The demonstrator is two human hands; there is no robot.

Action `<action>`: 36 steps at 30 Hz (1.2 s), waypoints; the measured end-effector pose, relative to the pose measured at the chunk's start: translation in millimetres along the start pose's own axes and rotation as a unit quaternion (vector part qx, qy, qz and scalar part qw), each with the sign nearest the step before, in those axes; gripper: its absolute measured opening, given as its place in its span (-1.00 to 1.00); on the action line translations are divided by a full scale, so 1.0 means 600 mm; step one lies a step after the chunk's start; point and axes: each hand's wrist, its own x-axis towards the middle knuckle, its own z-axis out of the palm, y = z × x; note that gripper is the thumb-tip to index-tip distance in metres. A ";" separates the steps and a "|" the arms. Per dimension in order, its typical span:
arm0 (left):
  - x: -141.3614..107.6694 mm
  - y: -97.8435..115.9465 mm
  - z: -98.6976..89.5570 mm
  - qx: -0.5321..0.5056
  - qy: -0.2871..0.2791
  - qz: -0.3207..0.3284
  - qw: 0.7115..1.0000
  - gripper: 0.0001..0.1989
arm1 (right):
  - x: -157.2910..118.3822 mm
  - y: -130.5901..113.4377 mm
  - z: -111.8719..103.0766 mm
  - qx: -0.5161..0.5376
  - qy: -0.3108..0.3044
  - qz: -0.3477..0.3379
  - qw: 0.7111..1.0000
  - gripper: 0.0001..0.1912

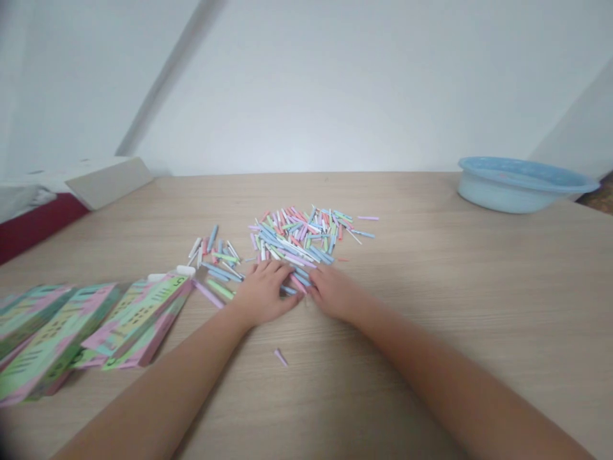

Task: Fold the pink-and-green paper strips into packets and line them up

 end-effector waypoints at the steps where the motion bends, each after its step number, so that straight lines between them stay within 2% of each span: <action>1: 0.000 0.001 -0.001 0.003 0.000 0.000 1.000 -0.51 | -0.008 0.003 -0.001 -0.005 0.000 -0.001 1.000 -0.86; 8: 0.002 0.005 -0.001 0.007 -0.011 -0.011 1.000 -0.60 | -0.030 0.019 0.004 -0.059 0.000 0.013 0.998 -0.77; 12: 0.002 0.002 0.001 -0.016 -0.004 -0.004 1.000 -0.52 | -0.027 0.022 -0.004 0.013 0.039 0.026 0.999 -0.83; 15: 0.004 -0.001 0.001 -0.045 0.028 0.000 0.999 -0.38 | -0.026 0.026 -0.029 0.076 0.069 0.048 0.994 -0.88; 17: 0.006 -0.003 0.000 -0.061 0.056 0.008 0.997 -0.32 | -0.029 0.033 -0.052 0.135 0.058 0.088 0.985 -0.90; 19: 0.006 -0.005 -0.003 -0.078 0.065 0.020 0.995 -0.39 | -0.035 0.041 -0.079 0.216 0.009 0.131 0.967 -0.89; 22: 0.006 -0.004 -0.010 -0.112 0.049 0.035 0.992 -0.55 | -0.049 0.051 -0.113 0.335 -0.067 0.156 0.927 -0.86; 25: 0.006 0.000 -0.017 -0.151 0.034 0.058 0.986 -0.64 | -0.058 0.053 -0.127 0.417 -0.083 0.177 0.887 -0.86; 30: 0.008 0.007 -0.023 -0.168 0.015 0.090 0.982 -0.70 | -0.052 0.055 -0.100 0.508 -0.082 0.208 0.832 -0.92; 33: 0.009 0.006 -0.021 -0.164 0.015 0.090 0.982 -0.74 | -0.046 0.063 -0.080 0.558 -0.067 0.215 0.799 -0.77; 36: 0.009 0.003 -0.016 -0.151 0.011 0.084 0.985 -0.78 | -0.047 0.075 -0.078 0.591 -0.063 0.222 0.773 -0.63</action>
